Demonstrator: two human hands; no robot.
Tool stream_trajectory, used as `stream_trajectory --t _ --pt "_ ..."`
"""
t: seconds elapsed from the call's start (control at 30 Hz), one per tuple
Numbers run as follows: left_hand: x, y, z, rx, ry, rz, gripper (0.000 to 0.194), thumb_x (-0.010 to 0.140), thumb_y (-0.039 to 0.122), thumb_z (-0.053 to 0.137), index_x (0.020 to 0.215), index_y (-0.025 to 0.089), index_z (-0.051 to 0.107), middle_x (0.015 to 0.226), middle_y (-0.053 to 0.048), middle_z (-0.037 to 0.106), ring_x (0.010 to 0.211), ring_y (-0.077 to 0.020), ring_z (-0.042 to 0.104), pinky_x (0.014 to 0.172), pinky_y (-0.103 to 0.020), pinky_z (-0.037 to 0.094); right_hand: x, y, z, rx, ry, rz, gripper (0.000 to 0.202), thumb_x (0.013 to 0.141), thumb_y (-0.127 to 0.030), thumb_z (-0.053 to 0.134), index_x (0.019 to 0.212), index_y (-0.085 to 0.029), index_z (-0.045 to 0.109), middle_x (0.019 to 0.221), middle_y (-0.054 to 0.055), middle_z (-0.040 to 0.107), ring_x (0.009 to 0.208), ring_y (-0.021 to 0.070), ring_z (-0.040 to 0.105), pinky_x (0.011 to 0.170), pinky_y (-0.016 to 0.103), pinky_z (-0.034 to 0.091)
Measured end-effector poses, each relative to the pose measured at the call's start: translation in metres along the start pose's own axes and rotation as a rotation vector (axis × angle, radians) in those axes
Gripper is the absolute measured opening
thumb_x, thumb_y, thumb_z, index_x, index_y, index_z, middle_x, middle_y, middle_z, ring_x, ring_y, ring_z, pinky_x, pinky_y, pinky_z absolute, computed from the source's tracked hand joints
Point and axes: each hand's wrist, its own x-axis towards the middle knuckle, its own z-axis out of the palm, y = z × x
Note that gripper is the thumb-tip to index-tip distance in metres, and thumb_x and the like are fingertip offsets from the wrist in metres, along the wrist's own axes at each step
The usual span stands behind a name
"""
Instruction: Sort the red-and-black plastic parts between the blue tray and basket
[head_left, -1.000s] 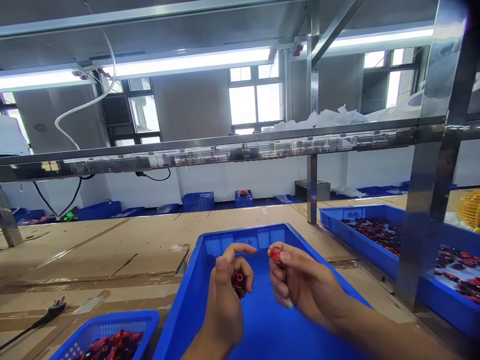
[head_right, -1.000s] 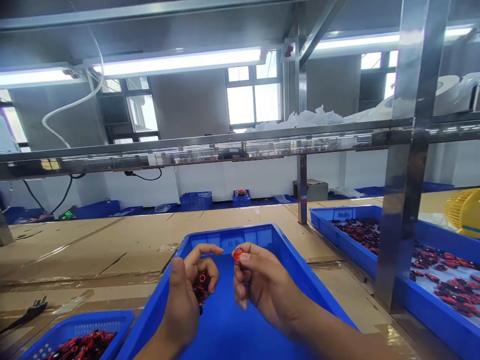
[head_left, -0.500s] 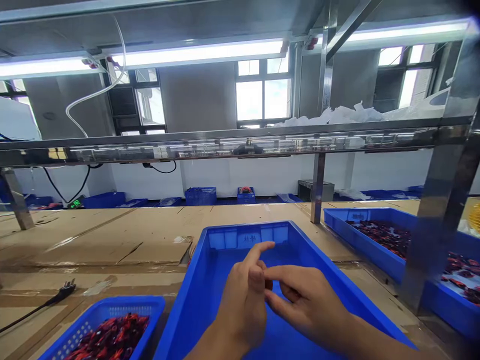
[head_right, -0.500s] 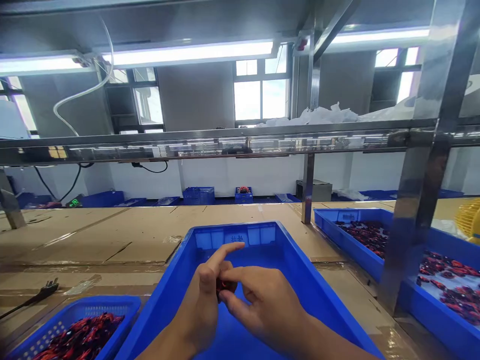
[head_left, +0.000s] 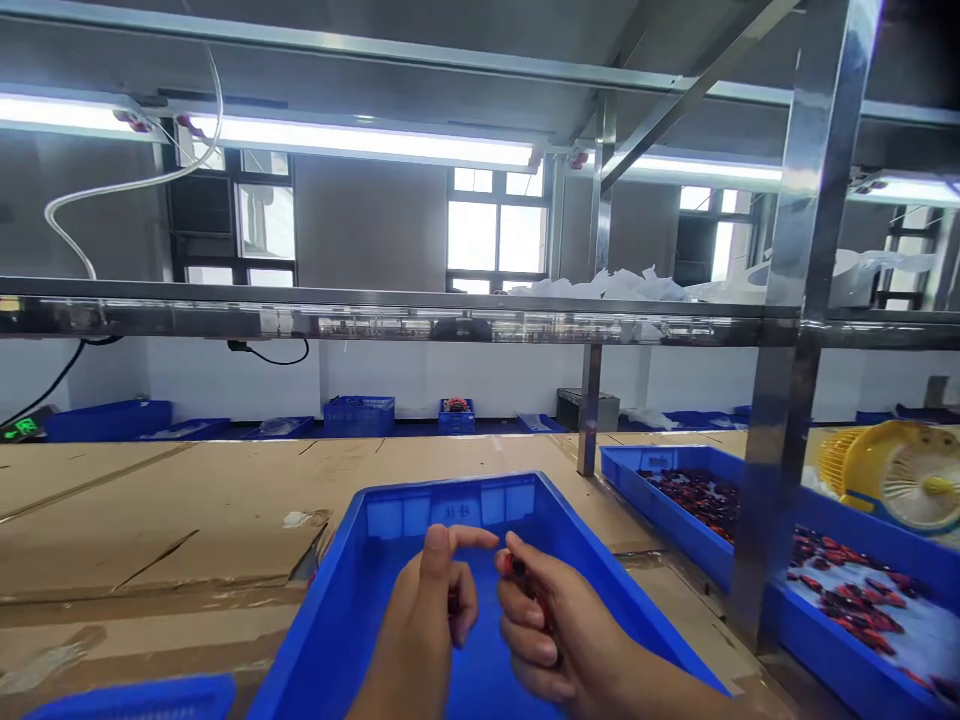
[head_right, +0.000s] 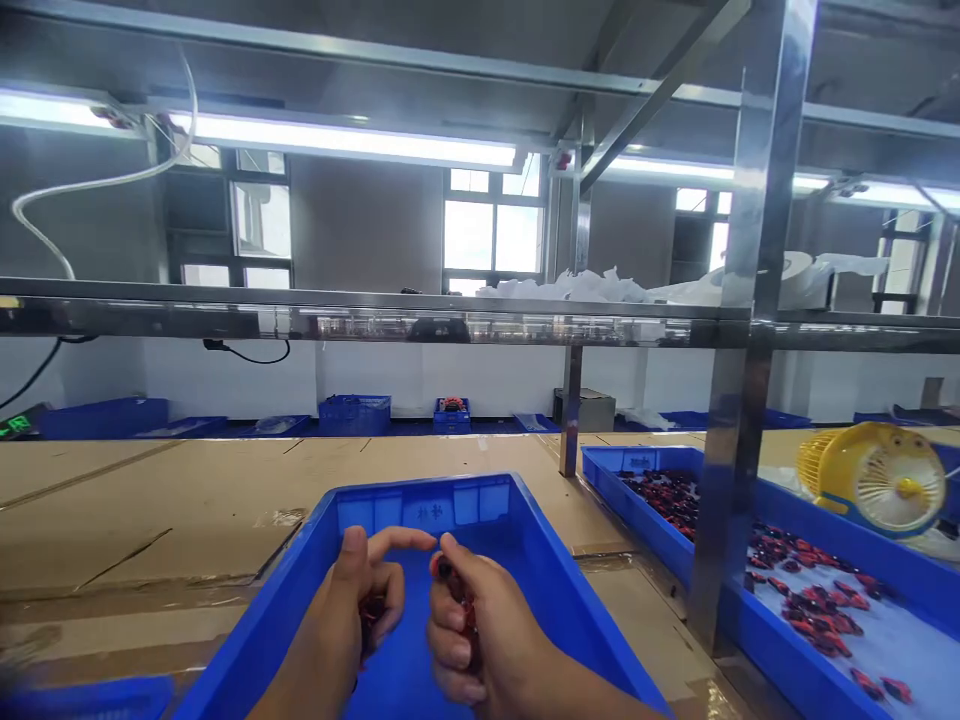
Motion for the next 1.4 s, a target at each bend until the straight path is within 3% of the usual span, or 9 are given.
stream_trajectory --t 0.3,0.5,0.57,0.63,0.73,0.83,1.13,1.27,1.4 --pt "0.002 0.0 -0.001 -0.002 0.052 -0.021 0.074 0.083 0.076 0.021 0.096 0.016 0.063 0.047 0.005 0.032 0.045 -0.0121 0.027 0.042 -0.023 0.022 0.002 0.0 -0.003 -0.014 0.062 0.116 0.032 0.093 -0.044 0.037 0.074 -0.021 0.049 0.046 -0.007 0.039 0.03 0.0069 0.032 0.027 0.016 0.016" --pt "0.011 0.0 -0.004 -0.421 -0.123 -0.333 0.086 0.074 0.085 0.017 0.103 0.015 0.056 0.043 0.008 0.033 0.034 -0.0084 0.016 0.035 -0.022 0.013 0.001 0.0 -0.009 -0.073 -0.07 0.266 0.03 0.087 -0.043 0.038 0.071 -0.021 0.049 0.054 -0.005 0.047 0.032 0.0077 0.036 0.024 0.017 0.018" --pt "0.012 0.0 -0.005 -0.441 -0.114 -0.343 0.086 0.073 0.086 0.019 0.105 0.015 0.055 0.046 0.007 0.037 0.034 -0.0083 0.02 0.035 -0.021 0.014 -0.001 0.001 -0.006 -0.202 -0.052 0.166 0.031 0.088 -0.05 0.043 0.078 -0.022 0.052 0.056 -0.006 0.047 0.031 0.0063 0.031 0.026 0.017 0.015" --pt "0.011 0.001 -0.004 -0.425 -0.082 -0.318 0.086 0.073 0.087 0.019 0.109 0.017 0.054 0.05 0.006 0.039 0.035 -0.0086 0.024 0.035 -0.02 0.015 -0.005 0.002 -0.001 -0.458 0.004 -0.056 0.028 0.086 -0.05 0.052 0.082 -0.022 0.055 0.053 -0.008 0.042 0.034 0.0056 0.028 0.031 0.017 0.018" --pt "0.005 0.004 0.001 -0.408 -0.06 -0.296 0.09 0.071 0.089 0.014 0.117 0.019 0.05 0.054 0.006 0.039 0.038 -0.0088 0.027 0.036 -0.02 0.015 -0.012 0.005 0.005 -1.029 0.028 -0.492 0.016 0.079 -0.03 0.067 0.092 -0.022 0.064 0.054 -0.009 0.041 0.046 0.007 0.036 0.046 0.02 0.03" --pt "-0.001 0.008 0.006 -0.419 -0.098 -0.268 0.091 0.072 0.087 0.011 0.122 0.02 0.048 0.059 0.004 0.042 0.04 -0.0099 0.033 0.036 -0.02 0.015 -0.017 0.009 0.006 -1.368 -0.028 -0.733 0.029 0.074 -0.016 0.068 0.101 -0.024 0.067 0.06 -0.007 0.049 0.051 0.0081 0.041 0.053 0.021 0.032" --pt "-0.006 0.005 0.009 -0.567 -0.219 -0.198 0.086 0.073 0.086 0.011 0.131 0.03 0.042 0.081 0.0 0.05 0.045 -0.0107 0.044 0.036 -0.02 0.019 -0.017 0.021 0.005 -1.411 0.041 -0.831 0.023 0.074 -0.016 0.067 0.096 -0.022 0.069 0.059 -0.005 0.062 0.049 0.0085 0.053 0.051 0.019 0.04" --pt "-0.001 -0.003 0.007 -0.758 -0.222 -0.257 0.087 0.073 0.087 0.019 0.127 0.025 0.048 0.079 0.0 0.05 0.049 -0.0109 0.045 0.042 -0.02 0.025 -0.019 0.019 0.007 -1.471 0.022 -1.068 0.021 0.072 -0.013 0.068 0.093 -0.02 0.068 0.057 -0.006 0.061 0.046 0.0077 0.053 0.05 0.018 0.04" --pt "0.007 -0.009 0.003 -0.783 -0.18 -0.323 0.089 0.072 0.088 0.022 0.121 0.02 0.051 0.073 0.0 0.05 0.043 -0.0084 0.037 0.04 -0.021 0.025 -0.022 0.014 0.007 -1.568 0.001 -1.309 0.019 0.077 -0.012 0.065 0.094 -0.018 0.064 0.057 -0.006 0.061 0.047 0.0083 0.054 0.052 0.02 0.04"
